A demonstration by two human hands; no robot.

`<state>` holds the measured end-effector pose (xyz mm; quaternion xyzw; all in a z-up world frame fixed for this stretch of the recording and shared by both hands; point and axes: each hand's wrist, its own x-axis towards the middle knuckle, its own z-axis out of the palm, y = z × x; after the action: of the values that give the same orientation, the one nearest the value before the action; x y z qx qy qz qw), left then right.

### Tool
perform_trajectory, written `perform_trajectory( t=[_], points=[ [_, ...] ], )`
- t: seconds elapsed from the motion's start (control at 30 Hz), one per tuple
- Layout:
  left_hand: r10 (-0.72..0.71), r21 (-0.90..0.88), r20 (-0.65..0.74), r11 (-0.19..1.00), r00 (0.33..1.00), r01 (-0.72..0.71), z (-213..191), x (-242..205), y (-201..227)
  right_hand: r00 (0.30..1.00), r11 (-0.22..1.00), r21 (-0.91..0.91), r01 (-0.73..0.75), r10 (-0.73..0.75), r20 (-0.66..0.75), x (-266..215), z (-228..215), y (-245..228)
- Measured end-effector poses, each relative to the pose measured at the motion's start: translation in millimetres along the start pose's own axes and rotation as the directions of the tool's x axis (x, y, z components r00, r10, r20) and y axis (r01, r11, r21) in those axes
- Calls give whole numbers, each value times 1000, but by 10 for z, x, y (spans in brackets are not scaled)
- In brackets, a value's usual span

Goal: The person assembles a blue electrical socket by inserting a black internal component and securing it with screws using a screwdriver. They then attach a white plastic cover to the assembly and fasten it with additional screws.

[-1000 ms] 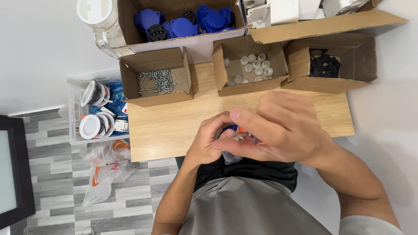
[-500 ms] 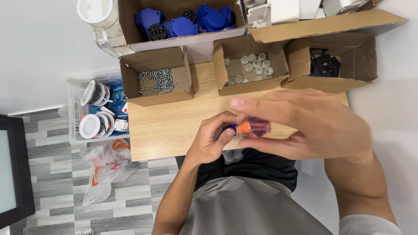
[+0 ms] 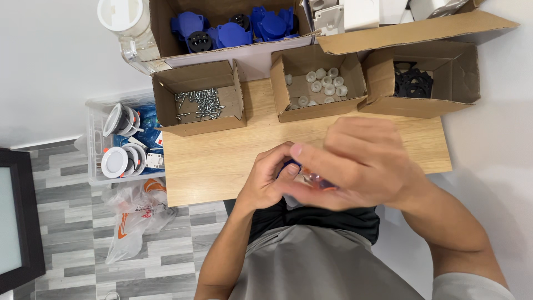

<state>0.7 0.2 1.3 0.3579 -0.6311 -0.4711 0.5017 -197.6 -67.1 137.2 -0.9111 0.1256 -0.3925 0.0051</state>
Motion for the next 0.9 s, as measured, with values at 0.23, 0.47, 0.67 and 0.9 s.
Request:
perform_trajectory(
  t=[0.23, 0.47, 0.67, 0.9],
  points=[
    [26, 40, -12, 999, 1000, -25, 3, -15, -64, 846, 841, 454, -294, 7, 534, 161, -523, 190],
    [24, 23, 14, 999, 1000, -24, 0, 14, 39, 920, 907, 359, -222, 73, 384, 30, -389, 158],
    [39, -17, 27, 999, 999, -39, 8, 83, 195, 896, 941, 97, -325, 274, 350, 82, -194, -28],
    [25, 52, 18, 998, 1000, -26, -6, 30, 44, 961, 972, 53, -230, 219, 170, 95, -20, -104]
  ],
)
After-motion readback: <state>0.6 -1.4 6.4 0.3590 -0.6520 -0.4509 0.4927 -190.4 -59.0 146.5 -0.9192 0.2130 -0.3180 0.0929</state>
